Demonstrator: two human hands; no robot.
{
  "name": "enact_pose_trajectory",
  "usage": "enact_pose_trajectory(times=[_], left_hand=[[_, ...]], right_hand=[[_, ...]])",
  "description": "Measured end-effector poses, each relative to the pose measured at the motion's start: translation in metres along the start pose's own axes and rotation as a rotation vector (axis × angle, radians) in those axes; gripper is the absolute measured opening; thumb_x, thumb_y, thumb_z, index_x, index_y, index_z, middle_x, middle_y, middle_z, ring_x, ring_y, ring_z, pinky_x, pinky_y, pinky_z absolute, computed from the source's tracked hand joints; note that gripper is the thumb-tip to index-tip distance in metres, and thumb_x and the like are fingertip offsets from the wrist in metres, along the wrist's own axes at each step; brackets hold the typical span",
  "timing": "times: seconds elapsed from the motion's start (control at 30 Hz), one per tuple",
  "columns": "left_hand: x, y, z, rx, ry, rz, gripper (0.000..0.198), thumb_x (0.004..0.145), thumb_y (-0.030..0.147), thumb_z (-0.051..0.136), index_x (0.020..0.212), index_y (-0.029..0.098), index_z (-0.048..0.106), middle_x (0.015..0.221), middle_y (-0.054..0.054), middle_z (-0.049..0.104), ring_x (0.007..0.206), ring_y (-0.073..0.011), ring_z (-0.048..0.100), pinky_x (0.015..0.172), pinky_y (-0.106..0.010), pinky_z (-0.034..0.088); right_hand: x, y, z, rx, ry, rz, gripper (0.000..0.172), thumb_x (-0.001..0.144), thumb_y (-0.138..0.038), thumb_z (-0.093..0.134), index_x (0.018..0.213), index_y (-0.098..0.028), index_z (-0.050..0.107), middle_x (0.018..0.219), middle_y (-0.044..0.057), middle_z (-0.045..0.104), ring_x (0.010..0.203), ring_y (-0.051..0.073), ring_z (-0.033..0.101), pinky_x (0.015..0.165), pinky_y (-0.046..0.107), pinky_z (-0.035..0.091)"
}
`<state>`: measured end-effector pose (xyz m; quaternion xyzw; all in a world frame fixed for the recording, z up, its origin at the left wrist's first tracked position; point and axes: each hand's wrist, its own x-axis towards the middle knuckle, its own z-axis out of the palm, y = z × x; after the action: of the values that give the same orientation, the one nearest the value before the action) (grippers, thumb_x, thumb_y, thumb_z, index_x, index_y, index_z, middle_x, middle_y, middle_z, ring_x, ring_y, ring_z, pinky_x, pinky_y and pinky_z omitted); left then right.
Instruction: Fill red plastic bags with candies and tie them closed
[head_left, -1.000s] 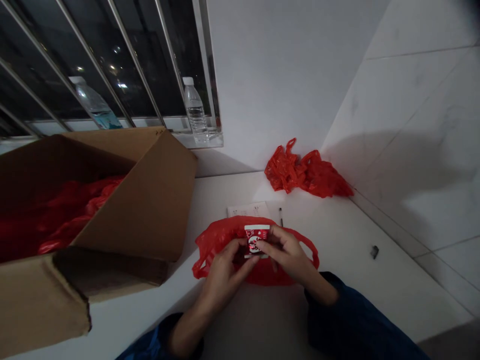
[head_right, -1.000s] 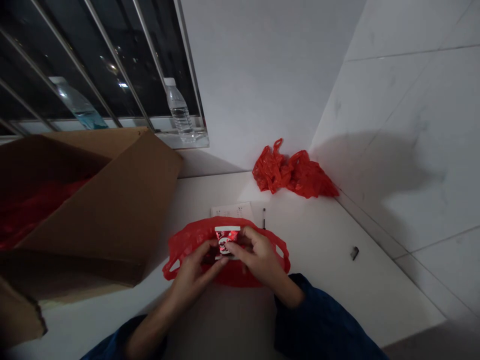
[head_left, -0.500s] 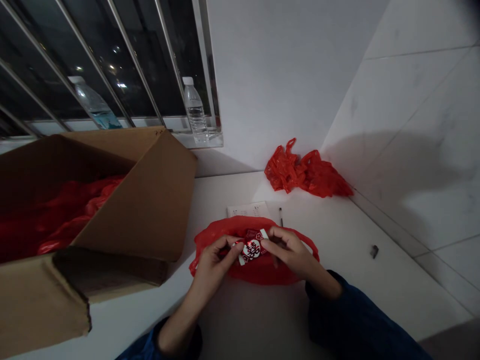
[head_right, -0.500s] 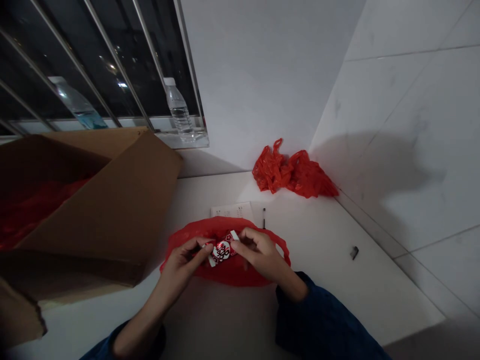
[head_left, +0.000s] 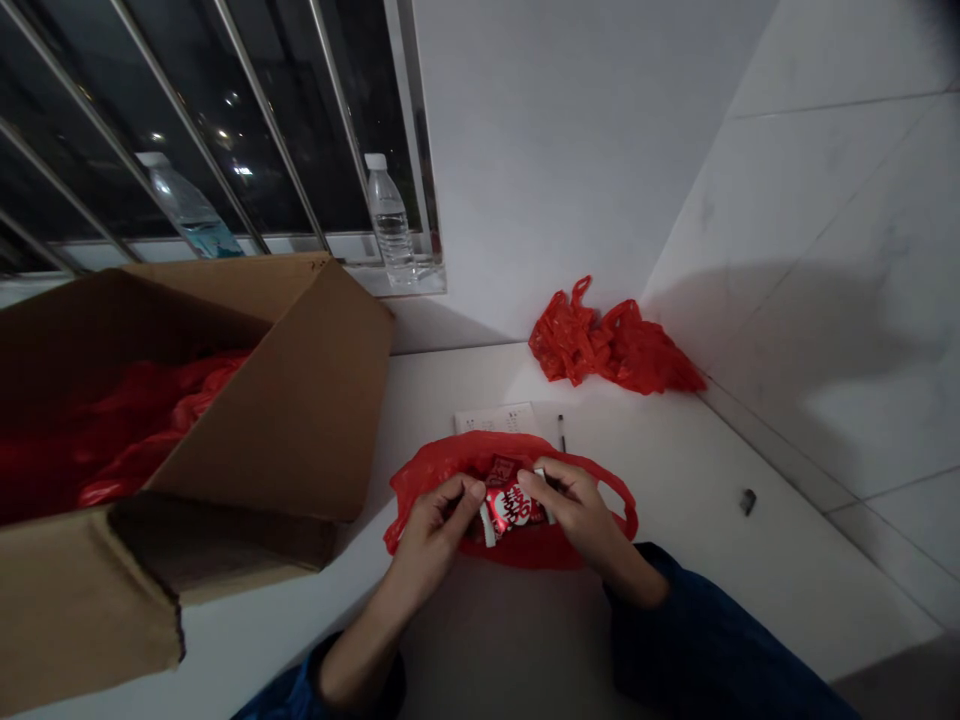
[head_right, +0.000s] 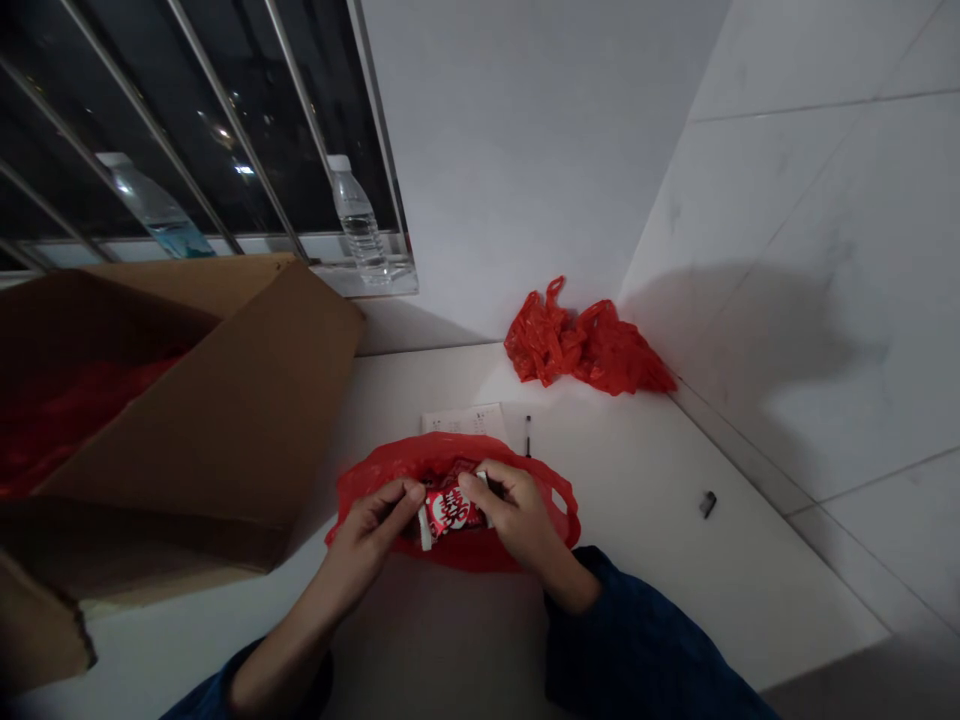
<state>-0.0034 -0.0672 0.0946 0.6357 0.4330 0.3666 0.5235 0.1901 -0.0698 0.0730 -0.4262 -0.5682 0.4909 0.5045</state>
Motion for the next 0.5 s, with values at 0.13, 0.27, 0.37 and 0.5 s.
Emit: enact_pose_trajectory(times=[0.13,0.27,0.37,0.5], left_hand=[[-0.001,-0.007,0.002,0.116,-0.041,-0.023,0.035,0.093,0.049,0.053,0.083,0.016,0.061,0.078,-0.001,0.062,0.071,-0.0141,0.053,0.064,-0.024,0.042],[0.0,-0.011,0.007,0.062,-0.128,-0.013,0.033,0.091,0.046,0.057,0.1,0.016,0.068,0.092,-0.006,0.069,0.085,-0.0192,0.061,0.078,-0.03,0.048],[0.0,-0.011,0.008,0.037,-0.111,-0.005,0.034,0.092,0.045,0.056,0.104,0.016,0.069,0.09,-0.006,0.07,0.083,-0.0189,0.062,0.078,-0.03,0.049],[0.0,-0.011,0.005,0.112,-0.081,0.035,0.033,0.092,0.043,0.057,0.107,0.017,0.07,0.092,-0.005,0.071,0.084,-0.0189,0.062,0.078,-0.03,0.05]], right_hand=[[0.002,0.005,0.0,-0.024,0.073,0.0,0.04,0.089,-0.044,0.059,0.062,-0.021,0.039,0.061,-0.006,0.036,0.056,0.01,0.037,0.052,0.024,0.033],[0.002,0.004,-0.001,-0.028,0.073,0.044,0.042,0.087,-0.048,0.062,0.063,-0.021,0.041,0.061,-0.005,0.039,0.056,0.01,0.041,0.051,0.023,0.037],[0.001,0.001,-0.001,0.069,0.015,0.114,0.04,0.087,-0.054,0.06,0.069,-0.021,0.047,0.064,-0.005,0.045,0.056,0.011,0.049,0.049,0.023,0.044],[0.001,0.0,-0.002,0.092,-0.099,0.17,0.039,0.081,-0.056,0.067,0.077,-0.021,0.051,0.067,-0.005,0.053,0.054,0.011,0.057,0.051,0.025,0.05]])
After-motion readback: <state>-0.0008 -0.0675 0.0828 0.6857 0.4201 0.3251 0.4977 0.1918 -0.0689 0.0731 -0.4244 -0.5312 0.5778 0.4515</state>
